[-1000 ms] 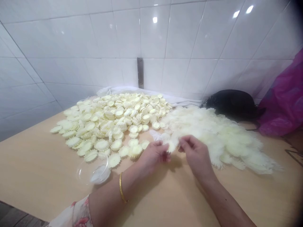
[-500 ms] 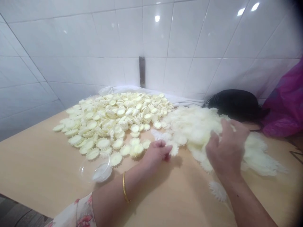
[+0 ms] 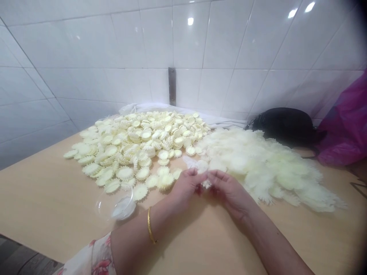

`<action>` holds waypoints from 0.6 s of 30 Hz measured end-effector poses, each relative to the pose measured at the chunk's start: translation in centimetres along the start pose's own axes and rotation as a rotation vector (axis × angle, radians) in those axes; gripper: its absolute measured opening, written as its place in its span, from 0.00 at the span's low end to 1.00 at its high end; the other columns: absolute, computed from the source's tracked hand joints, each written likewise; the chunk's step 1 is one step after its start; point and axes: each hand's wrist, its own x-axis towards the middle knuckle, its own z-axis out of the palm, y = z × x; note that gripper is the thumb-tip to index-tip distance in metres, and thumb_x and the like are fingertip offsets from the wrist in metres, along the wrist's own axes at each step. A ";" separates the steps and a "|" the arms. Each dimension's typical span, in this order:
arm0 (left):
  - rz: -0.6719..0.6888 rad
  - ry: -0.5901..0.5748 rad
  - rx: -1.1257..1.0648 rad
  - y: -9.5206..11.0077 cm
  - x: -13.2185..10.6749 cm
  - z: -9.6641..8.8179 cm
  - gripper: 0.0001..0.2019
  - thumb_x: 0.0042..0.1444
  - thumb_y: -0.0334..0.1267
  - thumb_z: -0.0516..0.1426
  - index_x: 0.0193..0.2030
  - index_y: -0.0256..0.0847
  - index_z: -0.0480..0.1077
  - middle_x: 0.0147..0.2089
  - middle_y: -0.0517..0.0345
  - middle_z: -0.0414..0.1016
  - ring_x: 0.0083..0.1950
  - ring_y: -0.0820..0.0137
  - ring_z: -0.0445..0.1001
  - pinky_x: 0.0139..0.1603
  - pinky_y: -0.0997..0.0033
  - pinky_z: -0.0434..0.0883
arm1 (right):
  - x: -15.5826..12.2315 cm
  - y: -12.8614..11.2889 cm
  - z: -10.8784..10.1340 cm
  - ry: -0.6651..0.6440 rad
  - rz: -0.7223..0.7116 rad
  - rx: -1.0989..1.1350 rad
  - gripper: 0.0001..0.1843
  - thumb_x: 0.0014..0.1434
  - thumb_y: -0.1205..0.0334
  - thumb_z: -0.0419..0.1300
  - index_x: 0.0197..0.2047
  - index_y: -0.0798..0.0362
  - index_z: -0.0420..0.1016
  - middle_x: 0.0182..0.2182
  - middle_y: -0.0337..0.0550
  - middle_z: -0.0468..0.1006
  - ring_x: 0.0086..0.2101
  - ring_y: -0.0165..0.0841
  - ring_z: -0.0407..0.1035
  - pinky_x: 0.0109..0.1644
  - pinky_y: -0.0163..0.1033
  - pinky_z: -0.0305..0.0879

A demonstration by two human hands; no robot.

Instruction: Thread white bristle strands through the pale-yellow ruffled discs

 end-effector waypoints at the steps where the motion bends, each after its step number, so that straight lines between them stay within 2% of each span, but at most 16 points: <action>1: -0.013 0.005 -0.009 -0.1 0.0 0.0 0.16 0.38 0.40 0.65 0.24 0.37 0.61 0.22 0.63 0.63 0.20 0.79 0.61 0.19 0.77 0.55 | 0.0 0.0 0.0 -0.016 0.018 0.042 0.17 0.42 0.50 0.66 0.29 0.54 0.71 0.22 0.37 0.70 0.23 0.28 0.61 0.25 0.33 0.54; 6: -0.083 -0.023 -0.089 0.1 -0.2 0.3 0.16 0.40 0.45 0.64 0.27 0.35 0.65 0.23 0.61 0.64 0.19 0.79 0.60 0.16 0.78 0.53 | 0.0 -0.1 0.1 -0.057 -0.019 0.135 0.15 0.42 0.55 0.68 0.23 0.53 0.66 0.18 0.34 0.67 0.22 0.27 0.60 0.29 0.34 0.57; 10: -0.138 -0.017 -0.190 0.5 -0.4 0.8 0.14 0.42 0.42 0.63 0.26 0.35 0.65 0.22 0.61 0.64 0.19 0.79 0.60 0.16 0.78 0.55 | -0.2 -0.2 0.4 -0.043 -0.092 0.077 0.14 0.46 0.54 0.65 0.23 0.52 0.65 0.17 0.34 0.68 0.21 0.28 0.62 0.30 0.36 0.59; 12: -0.152 -0.028 -0.227 0.7 -0.5 1.0 0.11 0.45 0.39 0.62 0.28 0.35 0.65 0.21 0.61 0.63 0.17 0.79 0.59 0.16 0.78 0.55 | -0.2 -0.3 0.6 0.009 -0.132 0.019 0.13 0.47 0.54 0.63 0.22 0.52 0.65 0.17 0.34 0.68 0.21 0.29 0.62 0.30 0.37 0.59; 16: -0.168 -0.016 -0.235 0.8 -0.5 0.9 0.08 0.48 0.36 0.60 0.28 0.35 0.64 0.22 0.60 0.65 0.17 0.79 0.60 0.16 0.78 0.55 | -0.1 -0.4 0.6 0.241 -0.268 -0.083 0.12 0.48 0.55 0.62 0.22 0.52 0.66 0.18 0.33 0.65 0.23 0.27 0.60 0.31 0.35 0.58; 18: -0.173 -0.021 -0.223 0.8 -0.4 0.8 0.08 0.48 0.36 0.60 0.28 0.34 0.65 0.23 0.59 0.66 0.17 0.79 0.60 0.17 0.78 0.55 | 0.1 -0.2 0.4 0.295 -0.294 -0.080 0.11 0.48 0.57 0.62 0.22 0.53 0.66 0.18 0.33 0.65 0.24 0.27 0.59 0.31 0.35 0.58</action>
